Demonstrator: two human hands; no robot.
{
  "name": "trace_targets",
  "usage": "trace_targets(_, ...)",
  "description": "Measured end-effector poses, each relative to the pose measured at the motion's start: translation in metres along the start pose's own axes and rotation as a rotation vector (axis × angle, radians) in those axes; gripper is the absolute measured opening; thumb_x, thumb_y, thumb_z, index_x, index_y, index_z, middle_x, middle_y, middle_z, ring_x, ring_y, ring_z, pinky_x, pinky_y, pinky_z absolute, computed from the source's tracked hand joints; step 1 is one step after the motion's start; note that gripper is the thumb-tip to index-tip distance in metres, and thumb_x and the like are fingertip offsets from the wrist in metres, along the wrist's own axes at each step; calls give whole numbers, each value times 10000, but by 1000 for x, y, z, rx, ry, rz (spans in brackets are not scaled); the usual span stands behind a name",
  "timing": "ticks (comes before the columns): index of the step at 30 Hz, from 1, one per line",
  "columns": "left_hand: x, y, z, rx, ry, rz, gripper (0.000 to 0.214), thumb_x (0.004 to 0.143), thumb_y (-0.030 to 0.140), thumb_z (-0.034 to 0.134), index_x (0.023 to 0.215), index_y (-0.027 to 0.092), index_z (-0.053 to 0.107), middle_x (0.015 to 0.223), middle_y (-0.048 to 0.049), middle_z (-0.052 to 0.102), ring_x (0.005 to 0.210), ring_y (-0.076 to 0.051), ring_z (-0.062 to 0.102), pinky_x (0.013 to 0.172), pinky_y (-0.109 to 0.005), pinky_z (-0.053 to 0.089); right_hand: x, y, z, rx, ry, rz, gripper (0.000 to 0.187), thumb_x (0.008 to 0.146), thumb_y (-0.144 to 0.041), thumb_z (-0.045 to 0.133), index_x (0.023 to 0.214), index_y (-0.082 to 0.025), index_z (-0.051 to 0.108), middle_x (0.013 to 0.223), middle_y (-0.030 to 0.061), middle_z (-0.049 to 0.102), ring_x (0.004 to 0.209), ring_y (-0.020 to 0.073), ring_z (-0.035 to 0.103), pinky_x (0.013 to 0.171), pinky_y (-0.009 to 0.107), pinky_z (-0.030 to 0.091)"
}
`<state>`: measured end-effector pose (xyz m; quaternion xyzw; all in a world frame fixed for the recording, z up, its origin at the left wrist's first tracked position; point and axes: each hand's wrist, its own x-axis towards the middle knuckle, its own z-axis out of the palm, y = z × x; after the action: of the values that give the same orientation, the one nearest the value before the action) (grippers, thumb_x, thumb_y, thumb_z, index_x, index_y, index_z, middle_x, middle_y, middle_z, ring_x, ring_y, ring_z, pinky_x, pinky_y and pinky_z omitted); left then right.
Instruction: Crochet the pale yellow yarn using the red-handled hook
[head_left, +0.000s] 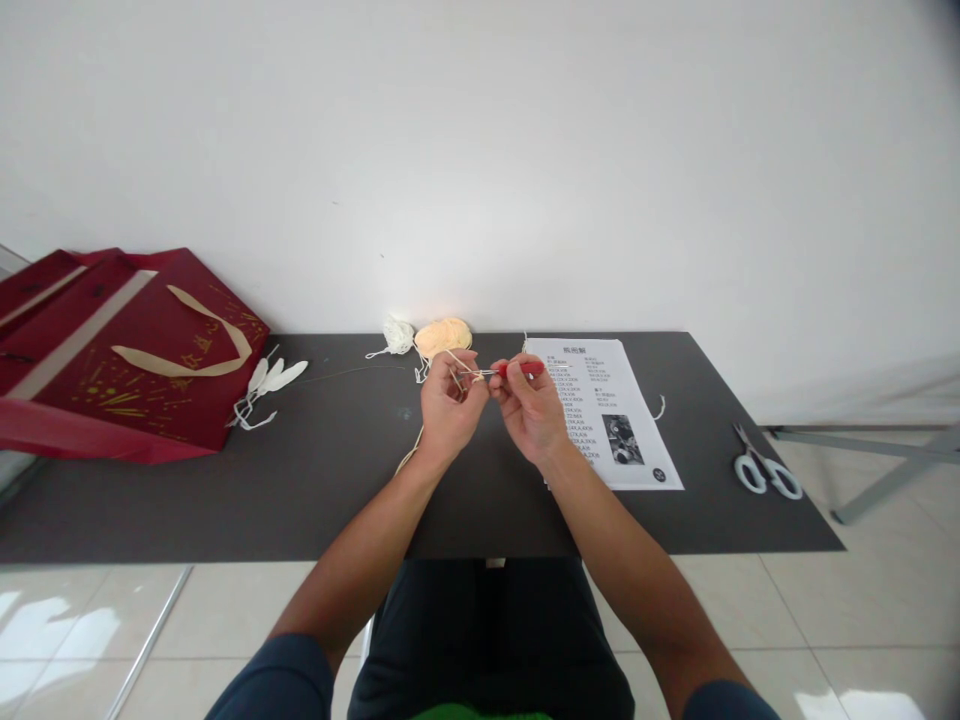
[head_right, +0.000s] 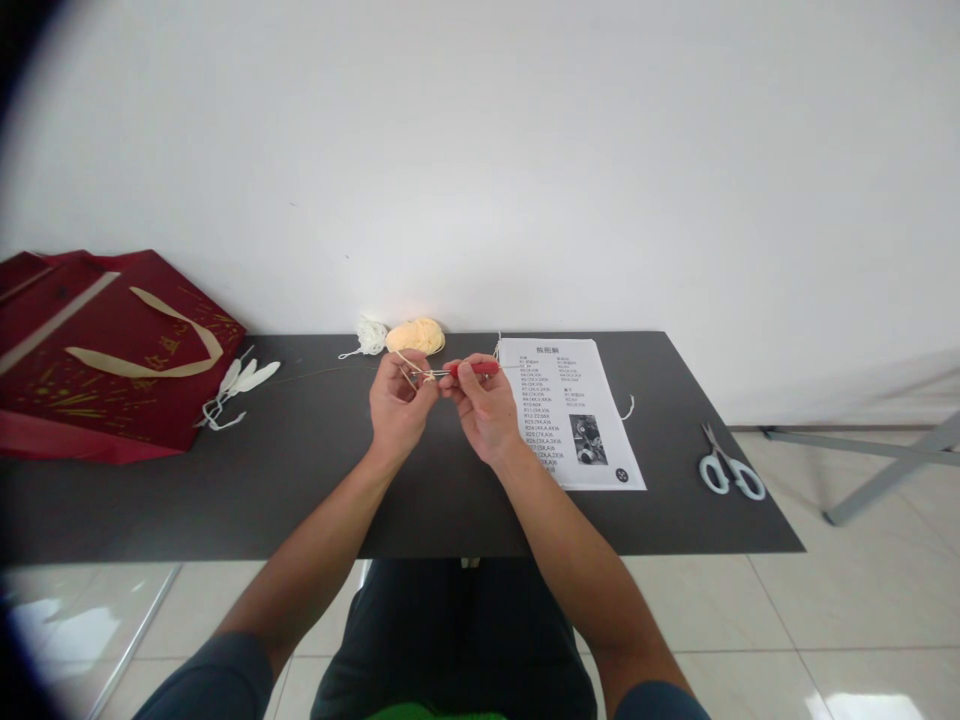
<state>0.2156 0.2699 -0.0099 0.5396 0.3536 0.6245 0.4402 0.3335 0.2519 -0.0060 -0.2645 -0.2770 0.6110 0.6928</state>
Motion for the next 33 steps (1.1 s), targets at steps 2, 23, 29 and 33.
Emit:
trace_targets(2,0,1,0,-6,3,6,251,843,189,710,1073,225,614,829,28,577,683,-88,538,625,-206,466,0,0,0,8,7,6,251,820,-362,871,885,-254,654,916,-43,764,737,73,688,691,193,587)
trace_targets(23,0,1,1,-51,22,-13,210,864,214,698,1063,227,633,840,24,561,705,-92,531,641,-206,467,1,3,-2,34,3,-15,252,789,-292,898,923,-270,685,936,-49,785,752,81,716,733,206,632)
trace_targets(29,2,-1,2,-141,14,-21,277,874,230,725,1117,234,592,861,30,573,740,-87,585,693,-209,519,1,5,-2,27,-2,-22,265,791,-287,897,936,-272,676,950,-48,788,768,97,733,758,242,655)
trace_targets(33,4,-3,2,-118,28,-26,393,861,216,737,1209,235,555,896,21,609,757,-86,611,704,-208,533,0,5,-1,37,3,-17,265,790,-284,895,931,-271,671,944,-51,790,764,93,740,758,234,654)
